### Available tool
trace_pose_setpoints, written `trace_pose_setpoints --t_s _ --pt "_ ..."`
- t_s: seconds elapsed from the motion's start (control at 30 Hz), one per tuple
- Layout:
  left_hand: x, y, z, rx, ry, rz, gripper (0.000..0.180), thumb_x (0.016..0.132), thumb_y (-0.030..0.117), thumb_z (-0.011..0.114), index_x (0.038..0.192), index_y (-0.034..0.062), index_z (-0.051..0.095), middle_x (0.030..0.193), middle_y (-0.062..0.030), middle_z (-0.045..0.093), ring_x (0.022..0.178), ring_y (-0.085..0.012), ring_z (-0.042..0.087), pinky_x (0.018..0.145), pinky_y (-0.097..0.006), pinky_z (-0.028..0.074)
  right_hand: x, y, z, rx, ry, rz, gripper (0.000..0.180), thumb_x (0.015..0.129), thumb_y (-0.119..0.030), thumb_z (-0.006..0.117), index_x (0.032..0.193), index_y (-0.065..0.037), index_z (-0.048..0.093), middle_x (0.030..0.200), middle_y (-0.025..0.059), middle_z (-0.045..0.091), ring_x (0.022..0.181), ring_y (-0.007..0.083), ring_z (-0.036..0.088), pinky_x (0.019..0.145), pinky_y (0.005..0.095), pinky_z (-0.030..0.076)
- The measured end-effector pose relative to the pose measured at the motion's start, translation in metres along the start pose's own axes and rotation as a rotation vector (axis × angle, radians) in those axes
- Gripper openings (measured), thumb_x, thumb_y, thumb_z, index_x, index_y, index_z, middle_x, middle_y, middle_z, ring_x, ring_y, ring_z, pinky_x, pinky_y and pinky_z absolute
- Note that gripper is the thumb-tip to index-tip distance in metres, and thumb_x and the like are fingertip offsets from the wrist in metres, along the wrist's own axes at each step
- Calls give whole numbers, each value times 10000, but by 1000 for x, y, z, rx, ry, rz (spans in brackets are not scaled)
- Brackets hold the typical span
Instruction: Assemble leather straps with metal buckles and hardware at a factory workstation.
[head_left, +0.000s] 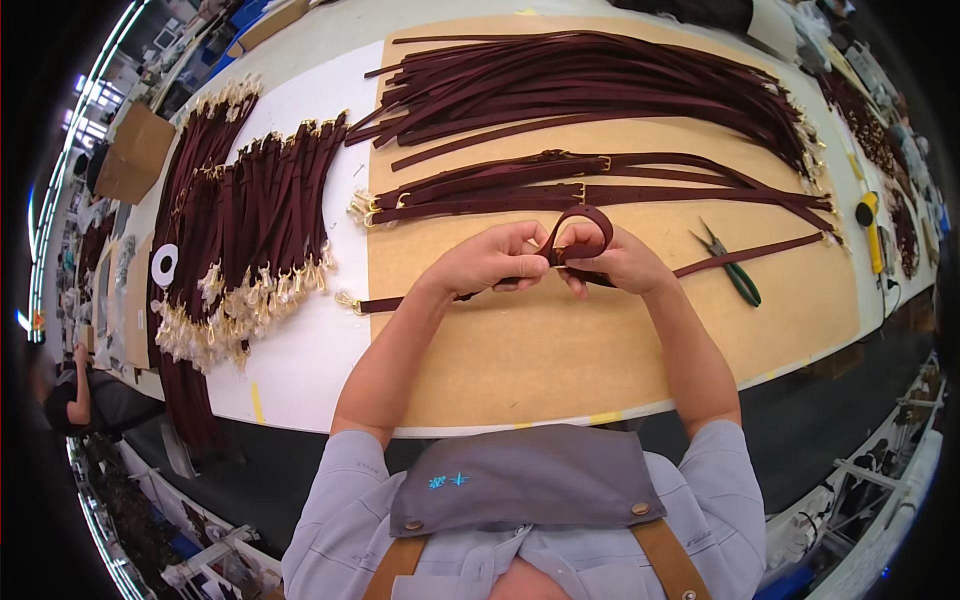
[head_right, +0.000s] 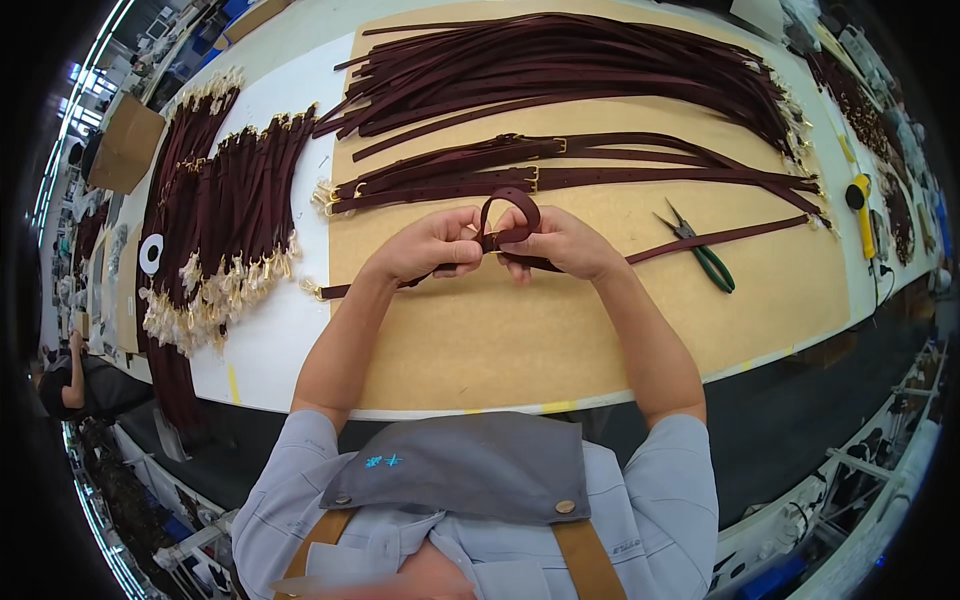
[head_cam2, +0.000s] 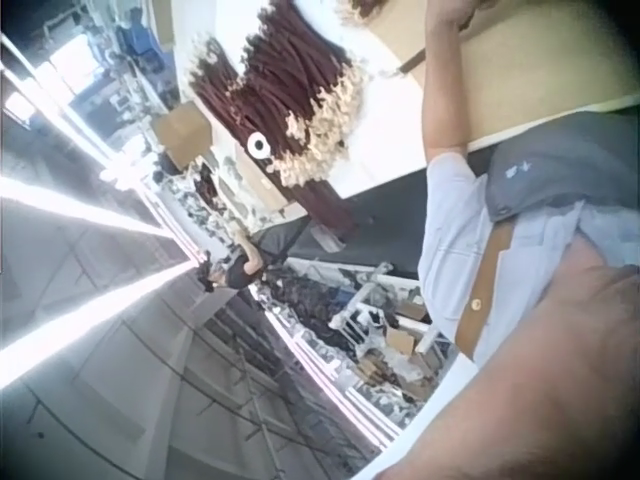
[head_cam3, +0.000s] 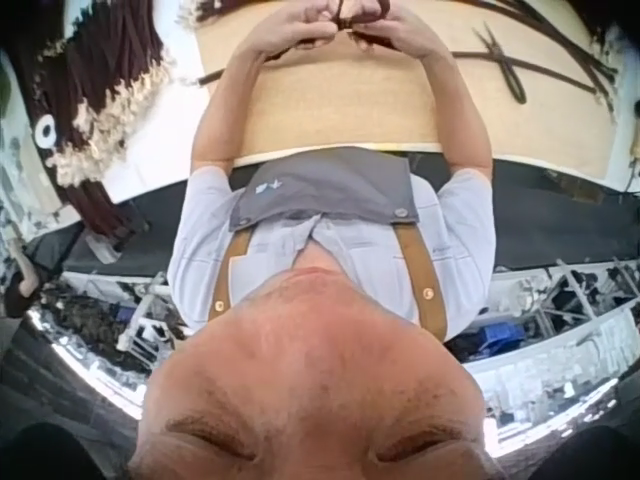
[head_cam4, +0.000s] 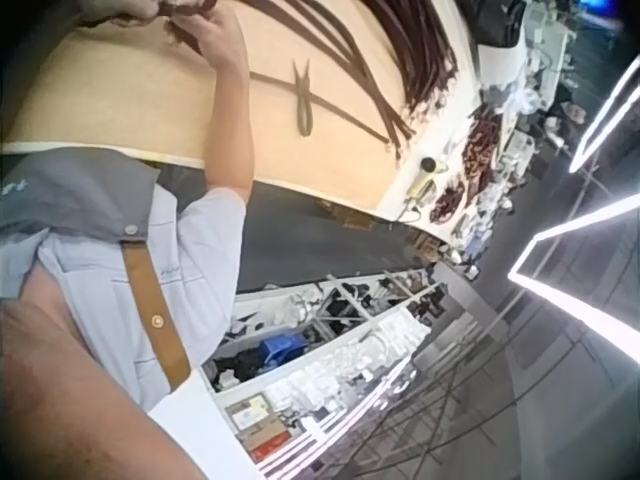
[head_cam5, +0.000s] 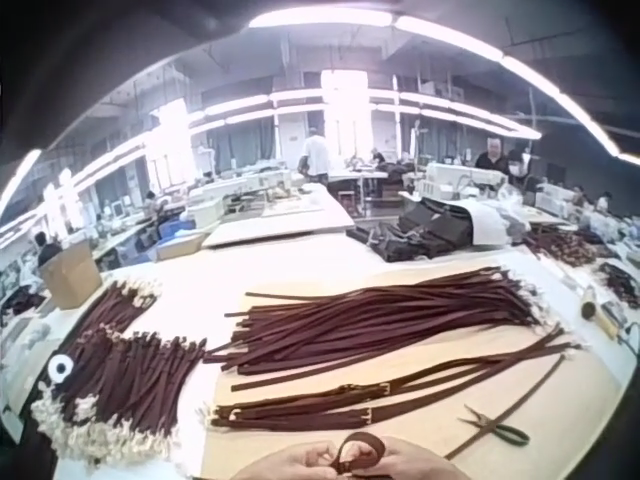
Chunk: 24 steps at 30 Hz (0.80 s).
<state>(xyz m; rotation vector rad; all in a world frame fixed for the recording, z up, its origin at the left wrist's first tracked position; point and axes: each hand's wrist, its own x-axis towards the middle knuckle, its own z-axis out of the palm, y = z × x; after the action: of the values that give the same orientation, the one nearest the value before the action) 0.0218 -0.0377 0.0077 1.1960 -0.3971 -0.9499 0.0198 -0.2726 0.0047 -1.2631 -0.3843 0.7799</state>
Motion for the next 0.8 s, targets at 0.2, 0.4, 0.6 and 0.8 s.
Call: trace_pose_setpoints --t_s 0.2,0.4,0.6,0.8 --pt "-5 14 11 233 72 3 193 917 203 635 955 63 507 632 22 509 551 -46 410 498 -216 305 -3 -2 -7 -111 -78 -21 189 854 -148 687 983 -35 607 845 47 616 728 140 625 656 280 503" --pt "-9 15 9 224 176 3 219 901 222 658 915 59 512 645 12 530 577 -59 441 519 -231 330 -9 -2 16 -272 287 -190 322 766 -95 771 1034 -14 613 964 41 633 906 126 611 805 282 489" --pt "-11 17 13 319 288 14 258 877 247 680 867 48 516 657 -8 548 599 -75 484 526 -239 359 -13 -14 18 -288 334 -158 236 797 -83 746 999 -1 654 917 40 659 839 105 598 732 247 489" --pt "1 27 6 339 273 13 269 864 247 690 854 39 521 652 -17 550 605 -89 503 536 -239 374 -7 -17 -2 -198 311 -133 201 817 -42 715 1003 16 667 899 43 668 808 93 592 709 233 481"
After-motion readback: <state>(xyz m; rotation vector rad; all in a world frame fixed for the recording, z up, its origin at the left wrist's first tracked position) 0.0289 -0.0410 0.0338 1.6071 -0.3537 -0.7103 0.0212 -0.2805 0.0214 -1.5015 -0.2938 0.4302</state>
